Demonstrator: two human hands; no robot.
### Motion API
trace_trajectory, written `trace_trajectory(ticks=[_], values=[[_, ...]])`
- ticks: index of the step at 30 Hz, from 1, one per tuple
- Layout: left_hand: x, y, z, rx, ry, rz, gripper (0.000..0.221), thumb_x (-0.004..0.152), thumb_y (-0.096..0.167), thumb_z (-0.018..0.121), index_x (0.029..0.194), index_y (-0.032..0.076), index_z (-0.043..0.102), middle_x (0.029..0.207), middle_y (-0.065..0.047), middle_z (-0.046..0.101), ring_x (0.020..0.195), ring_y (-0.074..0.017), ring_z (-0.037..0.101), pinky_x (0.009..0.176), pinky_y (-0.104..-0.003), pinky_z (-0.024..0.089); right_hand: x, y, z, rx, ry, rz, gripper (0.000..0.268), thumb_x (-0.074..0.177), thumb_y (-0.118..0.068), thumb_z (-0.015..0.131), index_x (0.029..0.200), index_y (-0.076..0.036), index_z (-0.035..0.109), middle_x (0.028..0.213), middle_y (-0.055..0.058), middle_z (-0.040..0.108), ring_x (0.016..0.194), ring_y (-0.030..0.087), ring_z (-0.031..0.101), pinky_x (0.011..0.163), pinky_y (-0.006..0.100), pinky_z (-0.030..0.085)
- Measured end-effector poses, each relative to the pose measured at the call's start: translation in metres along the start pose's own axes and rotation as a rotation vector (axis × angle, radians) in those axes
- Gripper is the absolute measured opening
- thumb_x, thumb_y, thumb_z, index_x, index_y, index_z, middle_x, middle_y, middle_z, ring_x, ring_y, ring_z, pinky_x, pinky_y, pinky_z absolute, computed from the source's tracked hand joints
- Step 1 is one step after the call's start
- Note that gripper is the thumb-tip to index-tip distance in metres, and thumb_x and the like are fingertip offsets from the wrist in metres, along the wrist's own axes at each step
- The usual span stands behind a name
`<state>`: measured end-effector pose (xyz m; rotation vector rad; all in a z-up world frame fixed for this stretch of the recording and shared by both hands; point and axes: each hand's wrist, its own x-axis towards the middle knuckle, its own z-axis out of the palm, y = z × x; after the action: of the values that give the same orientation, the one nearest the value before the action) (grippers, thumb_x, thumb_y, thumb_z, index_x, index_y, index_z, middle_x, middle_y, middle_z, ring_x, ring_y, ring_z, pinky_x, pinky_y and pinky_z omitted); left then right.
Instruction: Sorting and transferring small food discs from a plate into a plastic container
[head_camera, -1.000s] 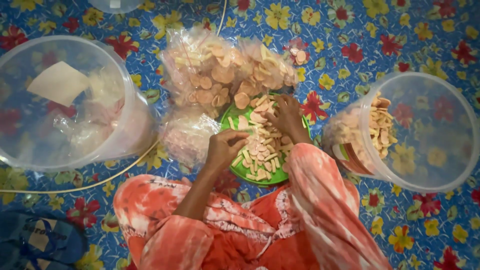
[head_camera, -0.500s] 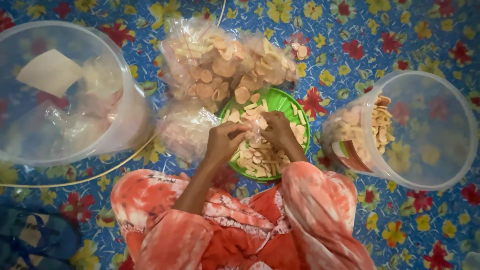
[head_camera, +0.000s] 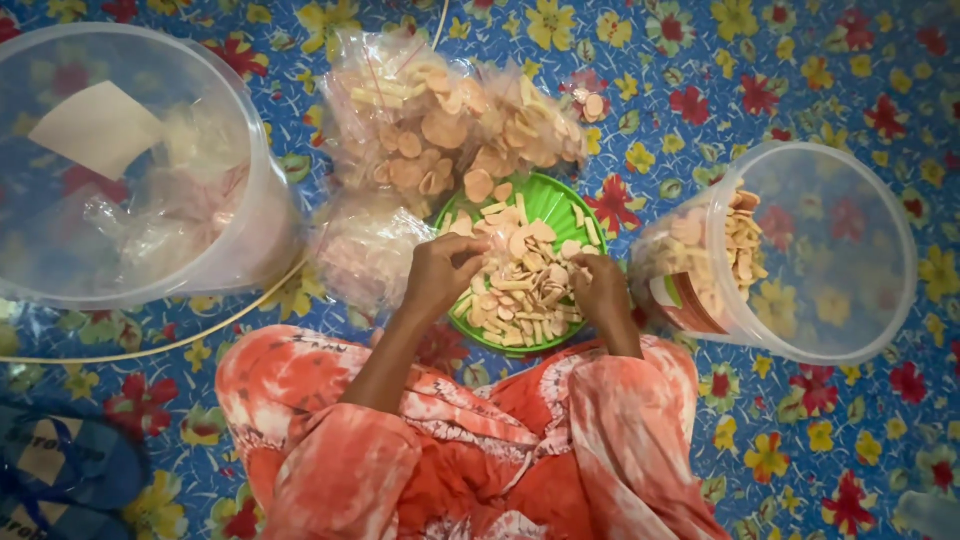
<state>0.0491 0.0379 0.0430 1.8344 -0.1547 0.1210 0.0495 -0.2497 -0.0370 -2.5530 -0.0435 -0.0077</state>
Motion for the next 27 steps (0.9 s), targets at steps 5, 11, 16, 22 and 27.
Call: trace_trajectory(ticks=[5,11,16,22,27], values=[[-0.003,-0.011,0.004,0.014,-0.027,-0.015,0.021,0.066,0.003,0.075,0.084,0.015,0.073,0.073,-0.009,0.067,0.073,-0.027,0.067,0.06,-0.031,0.054,0.0,0.014,0.017,-0.1,-0.047,-0.074,0.034,0.073,-0.01,0.061,0.106,-0.014,0.066,0.092,0.015,0.061,0.084,0.038,0.062,0.075,0.047,0.052],[-0.003,-0.01,0.007,0.026,-0.06,-0.026,0.022,0.067,0.002,0.073,0.085,0.015,0.073,0.075,-0.008,0.068,0.075,-0.0262,0.067,0.062,-0.03,0.054,-0.007,-0.012,0.004,-0.187,-0.136,-0.101,0.055,0.063,-0.016,0.073,0.116,-0.026,0.061,0.098,0.007,0.059,0.084,0.035,0.063,0.074,0.048,0.053],[-0.003,-0.015,0.01,0.066,-0.122,-0.028,0.021,0.068,0.004,0.073,0.085,0.017,0.073,0.075,-0.006,0.068,0.074,-0.0252,0.067,0.062,-0.03,0.054,-0.012,-0.01,0.008,-0.14,-0.085,-0.1,0.034,0.075,-0.017,0.067,0.108,-0.019,0.064,0.087,0.006,0.064,0.086,0.028,0.064,0.083,0.041,0.049],[-0.006,-0.014,0.017,0.023,-0.183,-0.024,0.021,0.067,0.002,0.072,0.085,0.013,0.073,0.076,-0.01,0.069,0.074,-0.0271,0.067,0.061,-0.03,0.055,-0.032,-0.02,0.005,0.096,0.048,0.083,0.018,0.079,-0.017,0.067,0.097,-0.016,0.068,0.084,0.008,0.068,0.087,0.027,0.065,0.077,0.038,0.051],[-0.012,-0.036,0.034,0.018,-0.289,-0.023,0.022,0.067,0.003,0.072,0.087,0.012,0.072,0.078,-0.01,0.069,0.069,-0.0277,0.067,0.059,-0.032,0.054,-0.057,-0.059,0.008,0.555,0.063,0.371,0.034,0.079,-0.019,0.071,0.108,-0.003,0.064,0.09,0.022,0.067,0.085,0.033,0.065,0.075,0.042,0.051]])
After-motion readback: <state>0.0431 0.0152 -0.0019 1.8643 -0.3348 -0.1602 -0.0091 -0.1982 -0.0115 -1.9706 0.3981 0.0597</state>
